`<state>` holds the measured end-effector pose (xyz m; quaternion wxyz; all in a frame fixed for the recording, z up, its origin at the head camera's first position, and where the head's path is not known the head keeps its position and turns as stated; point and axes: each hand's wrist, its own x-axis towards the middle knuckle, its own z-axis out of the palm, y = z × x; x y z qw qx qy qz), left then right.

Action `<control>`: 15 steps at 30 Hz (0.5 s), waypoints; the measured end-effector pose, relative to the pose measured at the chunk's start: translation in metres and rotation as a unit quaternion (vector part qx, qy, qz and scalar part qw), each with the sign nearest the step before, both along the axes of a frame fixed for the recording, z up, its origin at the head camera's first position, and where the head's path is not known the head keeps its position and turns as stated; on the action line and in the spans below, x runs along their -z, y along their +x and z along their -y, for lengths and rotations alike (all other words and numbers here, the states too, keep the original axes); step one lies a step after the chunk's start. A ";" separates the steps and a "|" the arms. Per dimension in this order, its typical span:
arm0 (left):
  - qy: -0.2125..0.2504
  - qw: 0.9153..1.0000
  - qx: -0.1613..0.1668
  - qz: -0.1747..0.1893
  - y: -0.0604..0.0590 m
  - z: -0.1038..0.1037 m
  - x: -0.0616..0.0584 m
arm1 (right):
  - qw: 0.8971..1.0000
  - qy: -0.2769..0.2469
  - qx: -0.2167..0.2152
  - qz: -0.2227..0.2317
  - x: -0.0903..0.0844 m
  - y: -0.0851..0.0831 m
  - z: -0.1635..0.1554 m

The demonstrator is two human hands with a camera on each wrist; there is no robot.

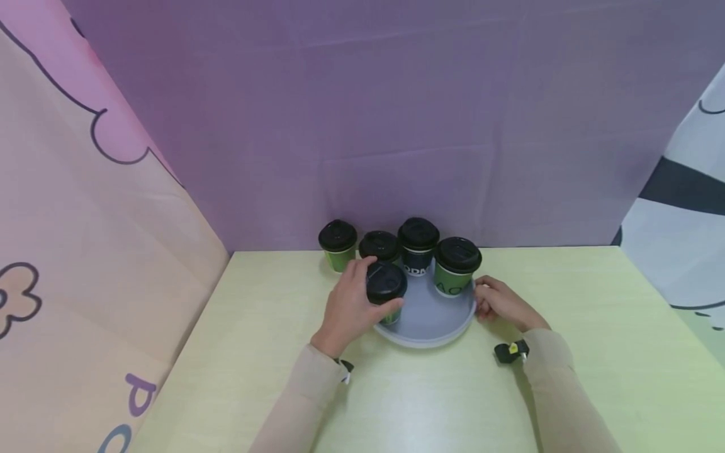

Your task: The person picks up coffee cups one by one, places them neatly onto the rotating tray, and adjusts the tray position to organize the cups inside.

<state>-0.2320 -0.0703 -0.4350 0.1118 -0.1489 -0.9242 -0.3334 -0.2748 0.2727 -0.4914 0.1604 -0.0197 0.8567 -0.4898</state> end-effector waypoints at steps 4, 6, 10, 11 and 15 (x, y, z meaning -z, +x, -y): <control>-0.004 1.000 0.001 0.003 0.000 0.000 0.000 | 1.000 0.002 -0.002 0.000 0.001 -0.001 -0.001; -0.007 1.000 0.002 0.005 0.000 0.001 0.000 | 1.000 0.003 -0.002 0.001 0.001 0.000 -0.001; -0.009 1.000 0.006 0.009 0.000 0.001 0.000 | 1.000 0.003 -0.013 0.004 0.000 0.001 -0.003; -0.009 1.000 0.007 0.010 -0.001 0.002 0.001 | 1.000 0.001 -0.018 0.007 0.000 0.001 -0.003; -0.005 1.000 0.010 0.010 -0.002 0.002 0.001 | 0.999 -0.013 -0.038 0.018 0.000 0.002 -0.006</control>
